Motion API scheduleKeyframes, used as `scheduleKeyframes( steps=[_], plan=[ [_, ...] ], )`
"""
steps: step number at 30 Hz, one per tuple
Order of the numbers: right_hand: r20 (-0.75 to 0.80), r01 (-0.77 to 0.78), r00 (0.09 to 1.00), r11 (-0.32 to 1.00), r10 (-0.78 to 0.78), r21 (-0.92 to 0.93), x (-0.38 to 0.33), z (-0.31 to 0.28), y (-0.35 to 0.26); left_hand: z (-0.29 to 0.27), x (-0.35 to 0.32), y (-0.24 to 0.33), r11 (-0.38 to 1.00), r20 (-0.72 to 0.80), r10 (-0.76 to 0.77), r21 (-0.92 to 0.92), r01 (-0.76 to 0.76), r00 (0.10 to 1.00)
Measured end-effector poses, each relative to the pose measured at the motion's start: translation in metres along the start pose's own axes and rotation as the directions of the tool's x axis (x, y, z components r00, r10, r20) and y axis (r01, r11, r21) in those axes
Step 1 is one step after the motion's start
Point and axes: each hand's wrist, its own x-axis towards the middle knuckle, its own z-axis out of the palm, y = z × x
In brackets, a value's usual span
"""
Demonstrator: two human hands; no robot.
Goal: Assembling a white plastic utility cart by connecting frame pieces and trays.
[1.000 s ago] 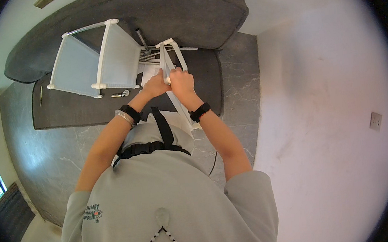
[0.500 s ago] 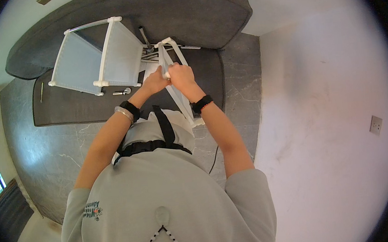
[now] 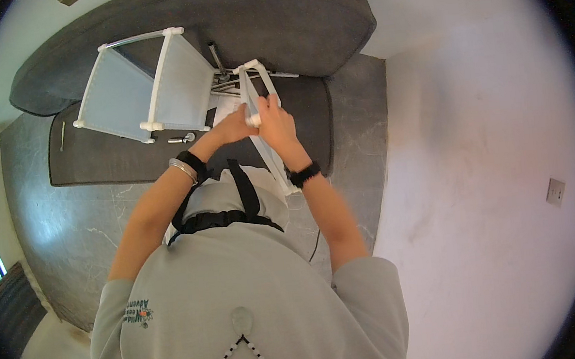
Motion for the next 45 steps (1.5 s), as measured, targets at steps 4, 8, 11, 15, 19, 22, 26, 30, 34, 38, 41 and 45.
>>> scheduleKeyframes(
  steps=[4, 8, 11, 15, 19, 22, 26, 30, 34, 38, 41, 45],
  plan=[
    [0.092, -0.152, 0.985, 0.988, 0.148, 0.039, -0.034, -0.006, 0.014, 0.012, -0.019, 0.026, 0.992, 0.085, 0.113, 0.053, -0.118, 0.990],
    [0.107, -0.197, 0.973, 0.978, 0.203, -0.066, -0.036, -0.020, 0.041, 0.012, -0.027, 0.038, 0.972, 0.050, 0.208, 0.105, -0.212, 0.977],
    [-0.024, -0.218, 0.976, 0.968, 0.217, -0.127, -0.041, -0.055, 0.063, 0.001, -0.035, 0.045, 0.923, -0.043, 0.383, -0.028, -0.384, 0.923],
    [-0.166, -0.226, 0.960, 0.974, 0.226, 0.020, -0.052, -0.119, 0.062, -0.024, -0.064, 0.069, 0.917, 0.005, 0.396, -0.061, -0.395, 0.918],
    [-0.310, -0.215, 0.926, 0.976, 0.216, 0.040, -0.071, -0.202, 0.027, -0.045, -0.096, 0.095, 0.832, 0.000, 0.549, -0.097, -0.546, 0.836],
    [-0.390, -0.260, 0.880, 0.962, 0.273, 0.086, -0.091, -0.245, 0.008, -0.063, -0.121, 0.114, 0.776, -0.052, 0.625, -0.070, -0.627, 0.779],
    [-0.621, -0.205, 0.733, 0.961, 0.276, 0.185, -0.093, -0.261, -0.006, -0.080, -0.139, 0.133, 0.673, -0.157, 0.731, 0.003, -0.740, 0.664],
    [-0.746, -0.092, 0.607, 0.957, 0.272, 0.274, -0.056, -0.235, -0.025, -0.096, -0.144, 0.156, 0.590, -0.259, 0.794, 0.108, -0.800, 0.550],
    [-0.740, -0.046, 0.635, 0.967, 0.221, 0.250, 0.005, -0.176, -0.041, -0.096, -0.103, 0.138, 0.572, -0.410, 0.788, 0.213, -0.792, 0.459],
    [-0.670, 0.062, 0.692, 0.902, 0.270, 0.428, 0.041, -0.139, -0.078, -0.093, -0.076, 0.089, 0.690, -0.665, 0.626, 0.231, -0.685, 0.406],
    [-0.625, 0.094, 0.736, 0.875, 0.261, 0.475, 0.054, -0.128, -0.102, -0.099, -0.073, 0.074, 0.807, -0.808, 0.380, 0.051, -0.589, 0.450],
    [-0.563, 0.135, 0.781, 0.806, 0.272, 0.577, 0.062, -0.127, -0.123, -0.109, -0.079, 0.083, 0.848, -0.874, 0.326, 0.101, -0.520, 0.362]
  ],
)
